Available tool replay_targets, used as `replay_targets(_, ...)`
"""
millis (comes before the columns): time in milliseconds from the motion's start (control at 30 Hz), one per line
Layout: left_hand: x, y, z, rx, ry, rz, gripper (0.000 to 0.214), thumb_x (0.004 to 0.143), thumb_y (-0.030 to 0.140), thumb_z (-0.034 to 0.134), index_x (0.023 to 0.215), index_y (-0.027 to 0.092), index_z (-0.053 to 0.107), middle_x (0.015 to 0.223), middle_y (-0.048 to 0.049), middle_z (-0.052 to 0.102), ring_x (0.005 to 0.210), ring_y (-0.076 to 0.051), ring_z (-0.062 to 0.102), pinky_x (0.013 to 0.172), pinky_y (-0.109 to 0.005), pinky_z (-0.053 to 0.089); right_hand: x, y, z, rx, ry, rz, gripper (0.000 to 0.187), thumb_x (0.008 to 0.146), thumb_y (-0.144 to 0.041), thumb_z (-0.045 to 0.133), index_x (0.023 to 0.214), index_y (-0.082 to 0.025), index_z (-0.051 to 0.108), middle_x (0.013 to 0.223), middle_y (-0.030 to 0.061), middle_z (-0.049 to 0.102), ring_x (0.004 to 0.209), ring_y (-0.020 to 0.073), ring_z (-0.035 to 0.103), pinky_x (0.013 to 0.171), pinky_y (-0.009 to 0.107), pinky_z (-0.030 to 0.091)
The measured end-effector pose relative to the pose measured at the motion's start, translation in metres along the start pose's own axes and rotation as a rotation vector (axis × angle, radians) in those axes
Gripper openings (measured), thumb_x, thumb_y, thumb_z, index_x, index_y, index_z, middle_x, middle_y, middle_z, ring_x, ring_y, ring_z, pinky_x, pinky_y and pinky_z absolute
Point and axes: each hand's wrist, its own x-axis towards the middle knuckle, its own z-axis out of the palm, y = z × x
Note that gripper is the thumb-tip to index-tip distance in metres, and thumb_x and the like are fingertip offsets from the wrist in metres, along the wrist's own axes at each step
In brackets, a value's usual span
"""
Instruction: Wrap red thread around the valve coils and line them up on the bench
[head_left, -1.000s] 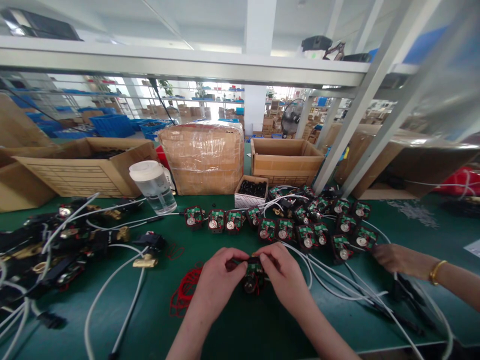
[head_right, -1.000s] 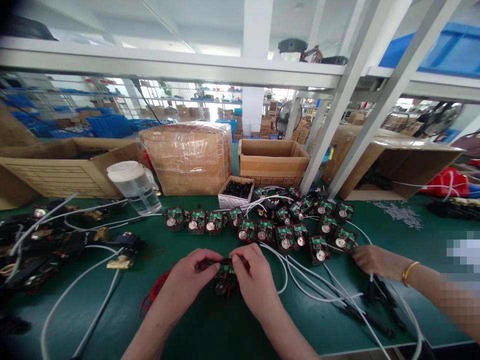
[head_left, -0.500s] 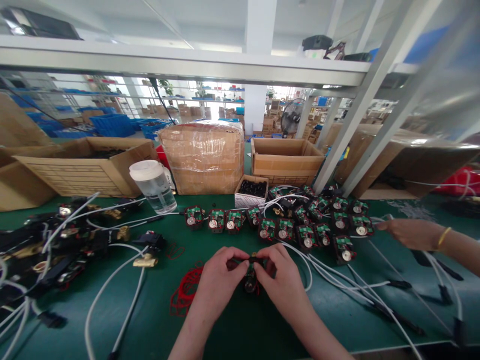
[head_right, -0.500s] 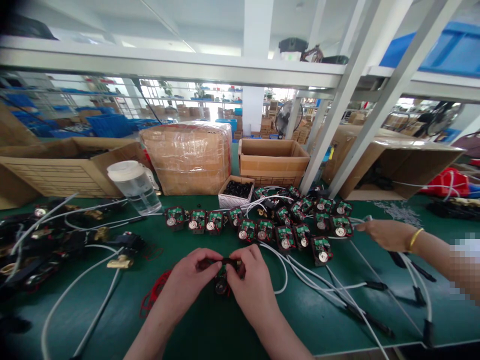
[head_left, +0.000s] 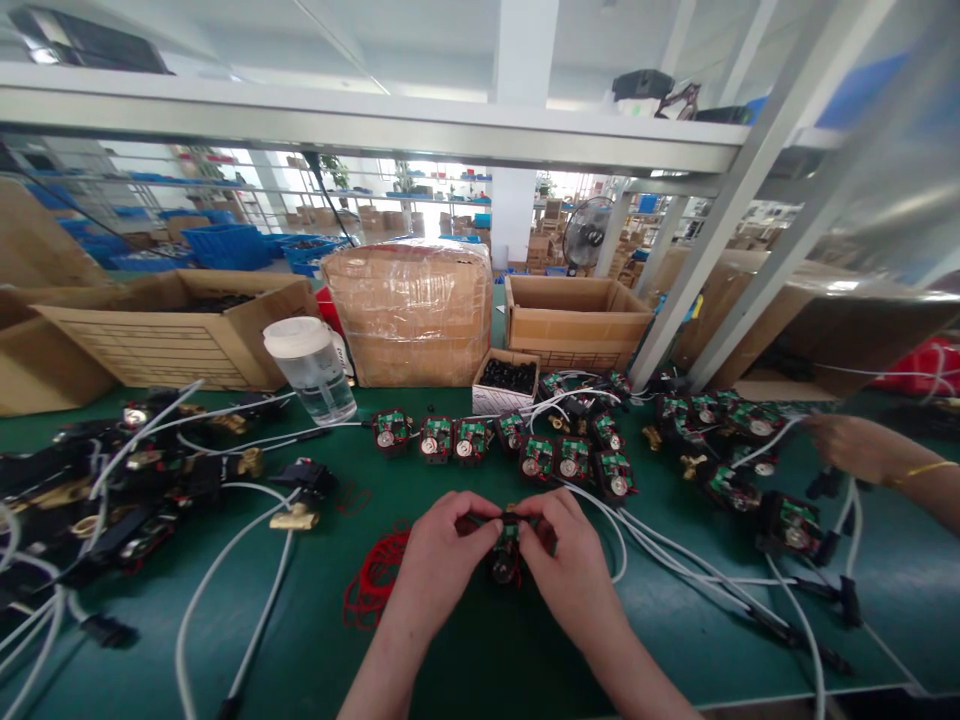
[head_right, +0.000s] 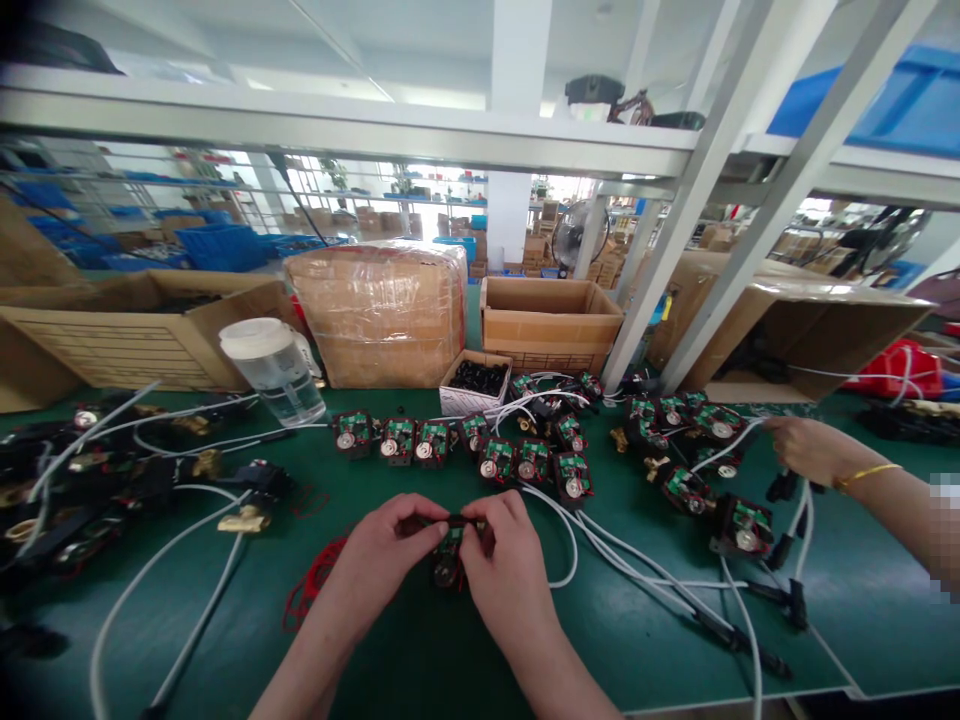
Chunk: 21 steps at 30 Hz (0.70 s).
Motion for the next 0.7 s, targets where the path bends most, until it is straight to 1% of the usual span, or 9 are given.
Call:
replay_targets(133, -0.002, 0.001, 0.0, -0.003, 0.009, 0.01, 0.016, 0.078, 0.032, 0.063, 0.084, 0.022, 0.073, 0.088, -0.0017, 0.072, 0.081, -0.02, 0.067, 0.075, -0.031, 0.049, 0.0, 0.002, 0.002, 0.024, 0.008, 0.003, 0.015, 0.088, -0.015, 0.053, 0.094, -0.02, 0.066, 0.094, 0.0044, 0.057, 0.07, 0.017, 0.059, 0.062, 0.03, 0.049)
replay_targets(267, -0.003, -0.003, -0.001, -0.011, 0.023, 0.025, 0.016, 0.079, 0.032, 0.063, 0.085, 0.023, 0.074, 0.089, -0.0017, 0.071, 0.084, -0.021, 0.067, 0.079, -0.032, 0.049, 0.0, 0.006, 0.002, 0.091, 0.01, 0.011, 0.014, 0.088, -0.018, 0.054, 0.094, -0.02, 0.067, 0.093, 0.0043, 0.057, 0.073, 0.0175, 0.059, 0.064, 0.03, 0.049)
replay_targets(433, -0.003, -0.005, 0.0, -0.039, 0.003, 0.035, 0.019, 0.08, 0.033, 0.062, 0.089, 0.022, 0.075, 0.091, -0.0033, 0.071, 0.086, -0.022, 0.067, 0.08, -0.033, 0.05, 0.001, 0.011, 0.001, 0.183, -0.026, 0.045, 0.014, 0.087, -0.021, 0.056, 0.095, -0.021, 0.067, 0.089, 0.0023, 0.058, 0.072, 0.0173, 0.057, 0.064, 0.03, 0.049)
replay_targets(700, -0.002, -0.002, 0.0, -0.011, 0.02, 0.048, 0.016, 0.078, 0.032, 0.064, 0.085, 0.021, 0.074, 0.09, -0.0027, 0.071, 0.082, -0.02, 0.067, 0.077, -0.032, 0.051, 0.005, 0.006, 0.0, 0.089, -0.006, 0.01, 0.008, 0.086, -0.022, 0.058, 0.088, -0.021, 0.066, 0.085, 0.002, 0.055, 0.069, 0.0173, 0.055, 0.061, 0.029, 0.047)
